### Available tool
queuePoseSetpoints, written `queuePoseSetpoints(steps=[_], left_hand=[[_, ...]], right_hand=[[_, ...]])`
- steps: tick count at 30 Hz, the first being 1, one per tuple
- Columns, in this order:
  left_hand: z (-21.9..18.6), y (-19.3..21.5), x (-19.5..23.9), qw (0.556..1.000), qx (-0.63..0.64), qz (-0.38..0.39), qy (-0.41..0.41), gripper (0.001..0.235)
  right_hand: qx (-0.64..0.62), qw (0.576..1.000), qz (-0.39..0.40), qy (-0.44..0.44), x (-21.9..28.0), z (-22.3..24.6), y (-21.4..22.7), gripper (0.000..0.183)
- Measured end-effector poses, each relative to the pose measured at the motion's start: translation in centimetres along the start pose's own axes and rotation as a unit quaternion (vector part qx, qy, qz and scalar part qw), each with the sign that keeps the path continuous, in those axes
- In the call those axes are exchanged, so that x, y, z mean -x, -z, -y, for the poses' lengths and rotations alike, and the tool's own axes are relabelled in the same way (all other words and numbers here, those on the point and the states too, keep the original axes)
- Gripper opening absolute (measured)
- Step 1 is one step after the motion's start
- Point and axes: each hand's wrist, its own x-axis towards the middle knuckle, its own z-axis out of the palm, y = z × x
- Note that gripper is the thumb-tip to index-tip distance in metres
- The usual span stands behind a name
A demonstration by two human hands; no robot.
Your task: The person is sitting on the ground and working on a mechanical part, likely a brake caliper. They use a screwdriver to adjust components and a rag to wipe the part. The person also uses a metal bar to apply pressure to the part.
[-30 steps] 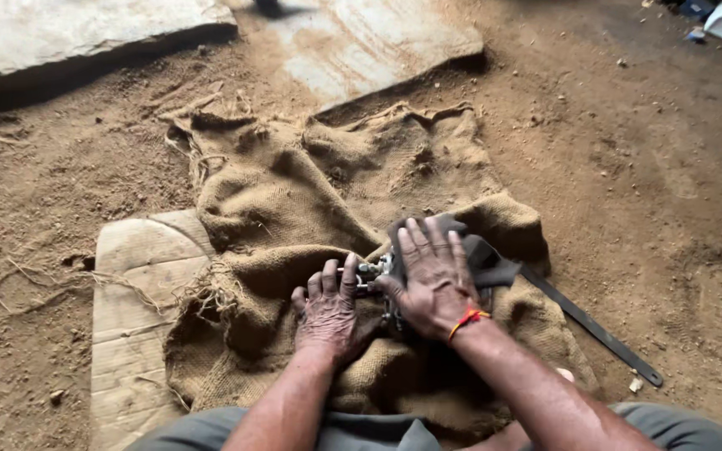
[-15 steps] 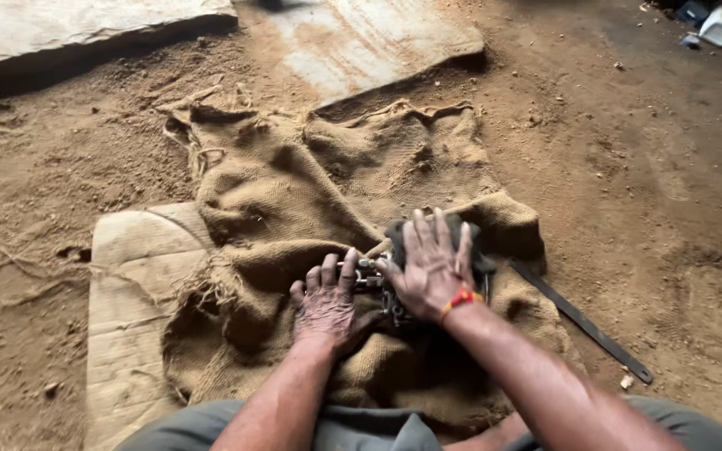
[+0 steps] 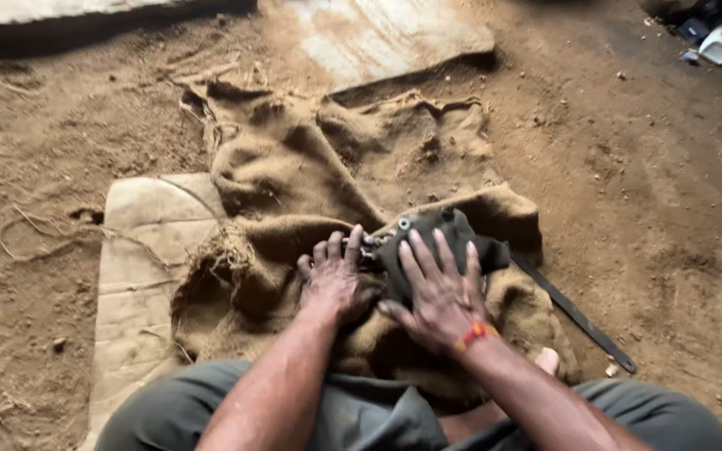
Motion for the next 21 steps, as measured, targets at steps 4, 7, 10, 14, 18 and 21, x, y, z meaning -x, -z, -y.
queuePoseSetpoints(steps=[4, 7, 10, 14, 18, 21], left_hand=[[-0.5, 1.0, 0.1, 0.999, 0.006, 0.031, 0.001, 0.116], [-0.4, 1.7, -0.4, 1.000, 0.000, 0.011, -0.014, 0.115], [-0.1, 0.7, 0.7, 1.000, 0.000, 0.021, -0.013, 0.118], [0.0, 1.1, 0.4, 1.000, 0.015, 0.007, -0.020, 0.115], [-0.3, 0.3, -0.3, 1.000, 0.018, -0.019, -0.006, 0.113], [-0.1, -0.3, 0.1, 1.000, 0.004, -0.019, -0.011, 0.113]], right_hand=[[0.004, 1.000, 0.020, -0.009, -1.3, 0.5, 0.7, 0.098], [0.020, 0.999, 0.027, 0.043, -0.6, -0.3, 0.4, 0.100], [0.036, 0.996, 0.011, 0.084, 1.9, -0.6, -0.9, 0.103], [0.031, 0.994, 0.017, 0.104, 2.4, -1.7, -0.8, 0.102], [0.013, 0.990, -0.042, 0.137, 3.2, -3.9, -0.6, 0.100], [0.000, 0.990, -0.080, 0.120, 1.4, -4.0, -1.4, 0.097]])
